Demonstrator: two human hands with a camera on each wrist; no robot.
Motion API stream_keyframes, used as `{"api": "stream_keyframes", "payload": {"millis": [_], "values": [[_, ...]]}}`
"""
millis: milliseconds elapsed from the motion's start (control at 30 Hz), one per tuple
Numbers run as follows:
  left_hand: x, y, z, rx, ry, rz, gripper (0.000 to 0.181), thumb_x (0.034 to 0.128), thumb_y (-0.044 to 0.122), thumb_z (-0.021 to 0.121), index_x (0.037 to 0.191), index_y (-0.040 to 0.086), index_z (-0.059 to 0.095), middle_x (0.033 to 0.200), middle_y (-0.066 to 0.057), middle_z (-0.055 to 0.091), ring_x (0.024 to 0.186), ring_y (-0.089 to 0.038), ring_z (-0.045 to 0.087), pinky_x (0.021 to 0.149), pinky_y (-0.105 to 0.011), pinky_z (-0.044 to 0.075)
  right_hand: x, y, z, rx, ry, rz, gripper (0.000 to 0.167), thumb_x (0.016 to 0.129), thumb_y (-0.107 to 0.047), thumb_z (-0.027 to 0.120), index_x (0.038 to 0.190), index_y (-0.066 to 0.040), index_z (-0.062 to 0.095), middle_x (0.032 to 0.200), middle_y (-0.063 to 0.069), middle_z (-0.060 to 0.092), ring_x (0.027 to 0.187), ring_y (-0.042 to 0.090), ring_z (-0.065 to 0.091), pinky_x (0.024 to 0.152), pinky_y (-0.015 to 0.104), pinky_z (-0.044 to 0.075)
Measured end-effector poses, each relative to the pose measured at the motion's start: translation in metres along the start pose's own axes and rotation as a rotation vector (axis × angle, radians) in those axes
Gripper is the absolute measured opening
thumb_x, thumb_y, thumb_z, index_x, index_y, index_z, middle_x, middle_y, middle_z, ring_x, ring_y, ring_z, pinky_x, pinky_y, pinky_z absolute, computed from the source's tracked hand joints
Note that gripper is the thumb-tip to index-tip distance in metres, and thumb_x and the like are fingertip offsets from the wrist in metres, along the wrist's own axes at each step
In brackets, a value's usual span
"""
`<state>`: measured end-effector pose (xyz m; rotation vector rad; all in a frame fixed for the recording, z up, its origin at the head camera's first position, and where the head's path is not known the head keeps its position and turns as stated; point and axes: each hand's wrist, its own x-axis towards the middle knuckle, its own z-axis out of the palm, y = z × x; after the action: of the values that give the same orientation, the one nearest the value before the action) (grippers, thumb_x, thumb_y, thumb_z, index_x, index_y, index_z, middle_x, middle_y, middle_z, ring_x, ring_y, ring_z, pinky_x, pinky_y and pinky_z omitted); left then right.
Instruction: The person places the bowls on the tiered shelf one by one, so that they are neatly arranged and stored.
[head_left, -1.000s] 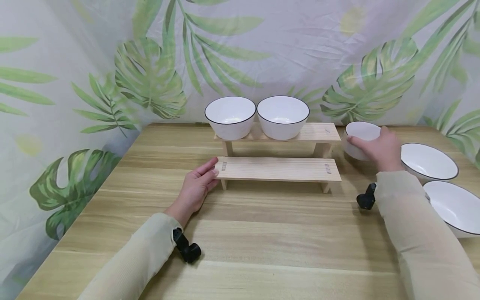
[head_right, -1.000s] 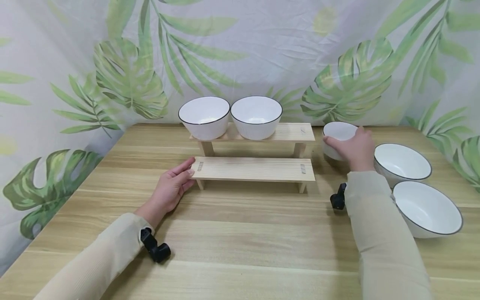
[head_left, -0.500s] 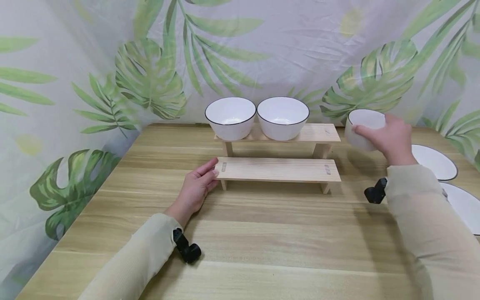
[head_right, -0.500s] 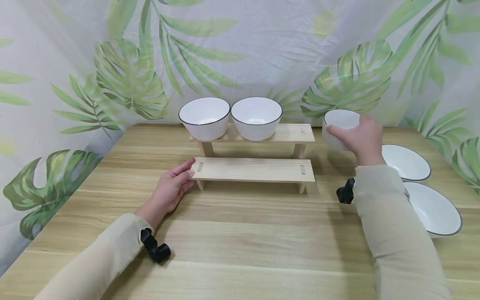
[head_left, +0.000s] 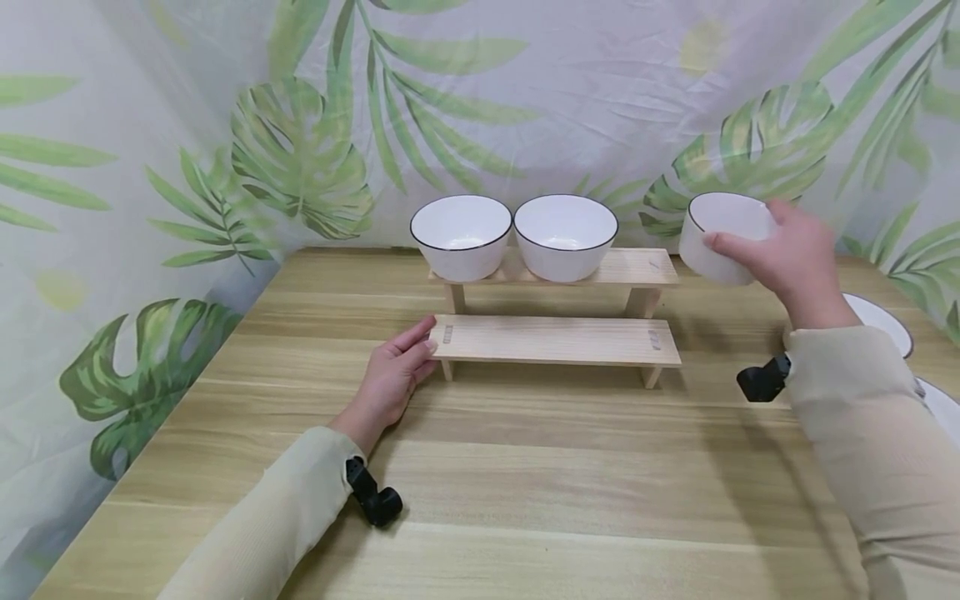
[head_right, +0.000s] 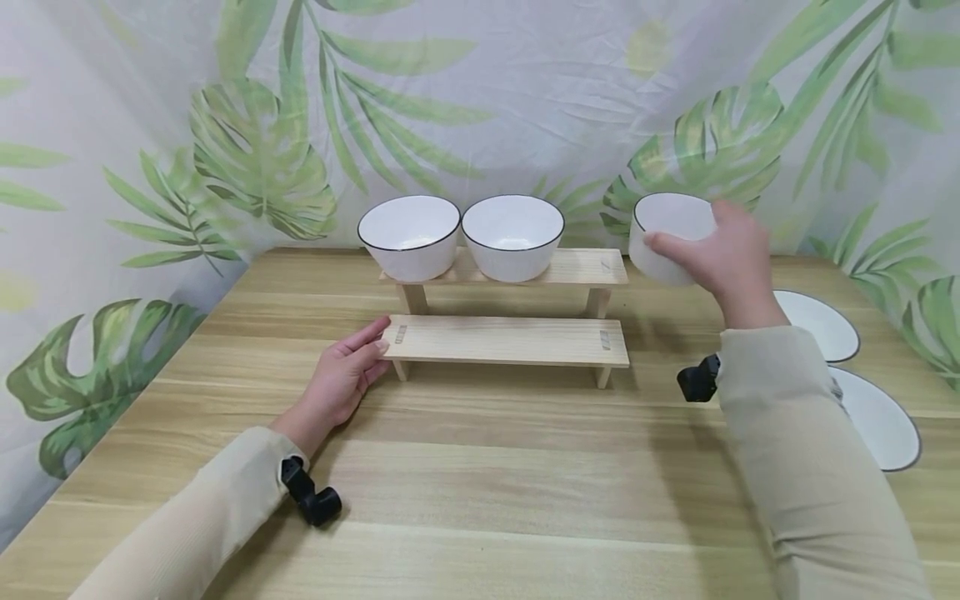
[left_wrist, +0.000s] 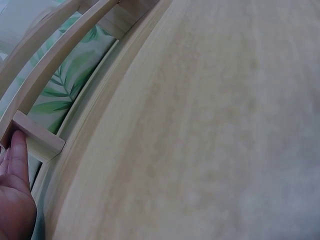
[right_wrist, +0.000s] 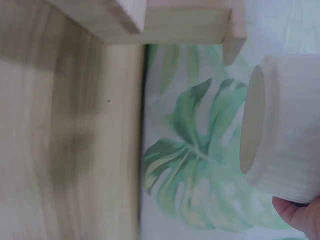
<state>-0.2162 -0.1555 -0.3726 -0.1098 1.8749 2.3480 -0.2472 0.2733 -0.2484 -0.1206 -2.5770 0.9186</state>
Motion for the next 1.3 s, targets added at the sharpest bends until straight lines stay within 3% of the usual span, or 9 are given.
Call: {"api": "stream_keyframes", "payload": {"millis": [67,267,400,567,967,1300], "values": [[0.000,0.000,0.000,-0.002,0.002,-0.001,0.049,0.0929,0.002,0.051,0.140,0.009,0.039,0.147,-0.008,0.035,0.097,-0.002,0.058,0.080,-0.016,0.050,-0.002,-0.004,-0.002,0.001,-0.002,-0.012,0.058,0.073,-0.044,0.070,0.101,0.004,0.052,0.096,0.023,0.053,0.084,0.030,0.043,0.061,0.033,0.034],[0.001,0.001,0.000,-0.002,0.003,-0.006,0.049,0.0927,0.003,0.051,0.140,0.009,0.039,0.147,-0.007,0.035,0.098,-0.002,0.057,0.080,-0.016,0.050,-0.006,-0.018,-0.007,0.005,-0.058,-0.019,0.072,0.075,-0.043,0.068,0.131,-0.001,0.048,0.121,0.028,0.052,0.100,0.037,0.046,0.072,0.037,0.035],[0.001,0.001,-0.001,-0.003,0.000,-0.003,0.049,0.0928,0.002,0.051,0.140,0.009,0.039,0.147,-0.007,0.035,0.098,-0.002,0.057,0.080,-0.016,0.050,-0.007,-0.026,-0.007,0.022,-0.097,-0.046,0.076,0.075,-0.042,0.069,0.134,-0.001,0.046,0.126,0.028,0.050,0.102,0.038,0.046,0.072,0.034,0.035],[0.002,0.000,-0.001,-0.004,0.007,-0.008,0.049,0.0927,0.002,0.051,0.140,0.009,0.039,0.147,-0.007,0.035,0.099,-0.002,0.057,0.080,-0.016,0.050,-0.008,-0.032,-0.003,0.069,-0.154,-0.066,0.084,0.073,-0.039,0.072,0.141,-0.003,0.036,0.139,0.027,0.040,0.115,0.040,0.043,0.081,0.035,0.036],[0.001,-0.002,0.000,-0.025,0.007,-0.011,0.049,0.0927,0.002,0.050,0.140,0.009,0.040,0.145,-0.009,0.038,0.095,-0.001,0.059,0.080,-0.017,0.050,-0.007,-0.041,0.012,0.090,-0.220,-0.104,0.086,0.073,-0.038,0.073,0.142,-0.002,0.035,0.141,0.025,0.038,0.116,0.039,0.041,0.091,0.050,0.036],[0.000,0.000,0.000,-0.018,0.011,-0.009,0.049,0.0926,0.002,0.050,0.140,0.009,0.040,0.145,-0.008,0.038,0.095,-0.001,0.058,0.079,-0.016,0.050,-0.001,-0.042,0.023,0.041,-0.230,-0.116,0.086,0.074,-0.044,0.070,0.142,-0.005,0.036,0.132,0.029,0.044,0.108,0.039,0.043,0.083,0.048,0.037]]}}
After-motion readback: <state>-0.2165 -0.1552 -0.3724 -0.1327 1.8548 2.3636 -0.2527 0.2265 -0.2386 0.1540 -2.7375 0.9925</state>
